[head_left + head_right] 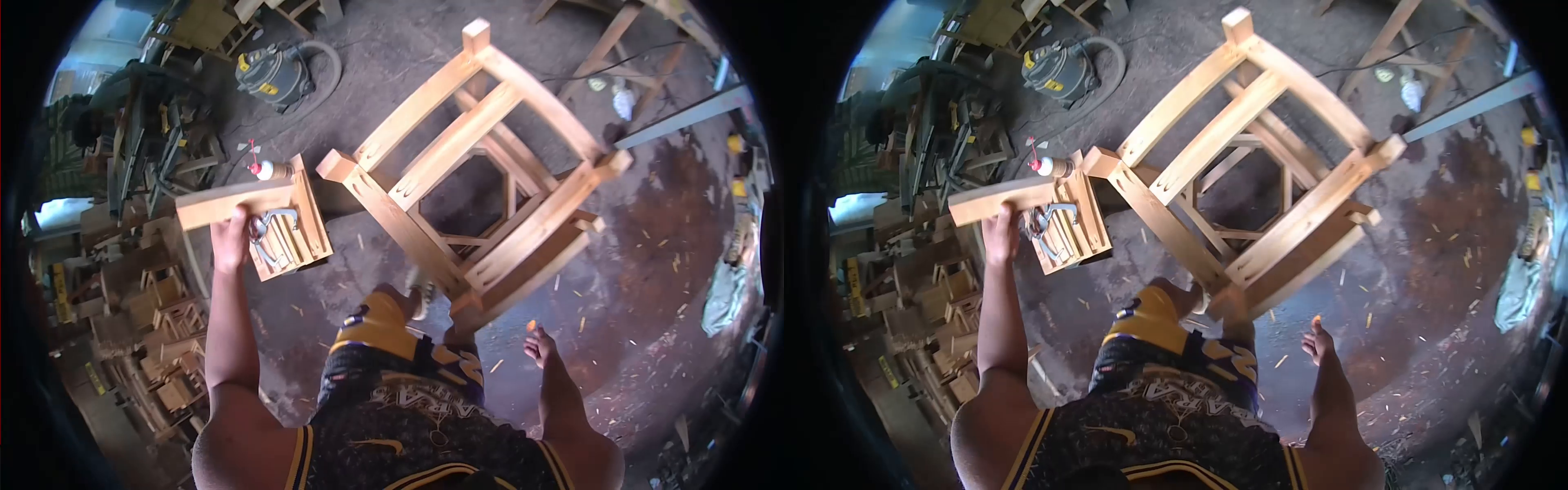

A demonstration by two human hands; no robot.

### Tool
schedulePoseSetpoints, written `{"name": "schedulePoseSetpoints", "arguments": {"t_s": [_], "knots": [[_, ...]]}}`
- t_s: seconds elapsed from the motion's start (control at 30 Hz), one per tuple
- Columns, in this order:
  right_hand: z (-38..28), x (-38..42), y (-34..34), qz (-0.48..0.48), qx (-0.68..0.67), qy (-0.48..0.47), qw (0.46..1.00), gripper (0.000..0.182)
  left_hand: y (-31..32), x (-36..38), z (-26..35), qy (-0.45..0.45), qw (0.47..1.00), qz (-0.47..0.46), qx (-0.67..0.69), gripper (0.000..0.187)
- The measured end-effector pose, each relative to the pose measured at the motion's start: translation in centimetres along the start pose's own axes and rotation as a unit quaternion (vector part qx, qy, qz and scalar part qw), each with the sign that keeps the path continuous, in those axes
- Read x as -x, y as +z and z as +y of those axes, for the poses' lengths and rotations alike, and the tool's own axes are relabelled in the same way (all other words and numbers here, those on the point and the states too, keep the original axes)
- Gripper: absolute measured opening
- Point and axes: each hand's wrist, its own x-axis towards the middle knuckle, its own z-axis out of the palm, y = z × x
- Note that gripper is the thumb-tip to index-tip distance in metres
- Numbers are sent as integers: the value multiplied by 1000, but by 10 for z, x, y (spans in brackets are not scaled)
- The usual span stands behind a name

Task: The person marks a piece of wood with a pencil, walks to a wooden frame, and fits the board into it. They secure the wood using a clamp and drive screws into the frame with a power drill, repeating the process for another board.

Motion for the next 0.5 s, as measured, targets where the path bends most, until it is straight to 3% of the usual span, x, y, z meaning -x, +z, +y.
{"name": "schedulePoseSetpoints", "arguments": {"t_s": [0.03, 0.07, 0.13, 0.17, 0.2, 0.23, 0.3, 0.37, 0.5], "knots": [[12, -13, -48, -166, -68, -16, 984, 41, 9, -15, 19, 17, 998, -22, -60, 44], [29, -38, -105, -327, -132, -31, 935, 45, 22, -29, 39, 14, 990, -77, -115, 40], [9, 9, -140, -181, -177, -70, 965, 46, 54, -61, 58, 19, 965, -211, -156, 38], [2, 39, -134, -15, -134, -173, 976, 45, 79, -72, 67, 17, 953, -260, -153, 36], [-18, 85, -113, 155, -86, -264, 948, 43, 98, -87, 70, 39, 930, -313, -188, 35], [-33, 128, -105, 147, -88, -294, 940, 39, 115, -104, 73, 64, 901, -366, -222, 34], [-35, 177, -86, 41, -190, -439, 877, 35, 138, -135, 63, 48, 853, -459, -245, 34], [-38, 256, -10, 122, -261, -430, 856, 41, 155, -157, 58, 55, 812, -526, -248, 35], [-18, 351, 139, 106, -295, -476, 822, 37, 164, -184, 28, 108, 750, -608, -235, 33]]}}
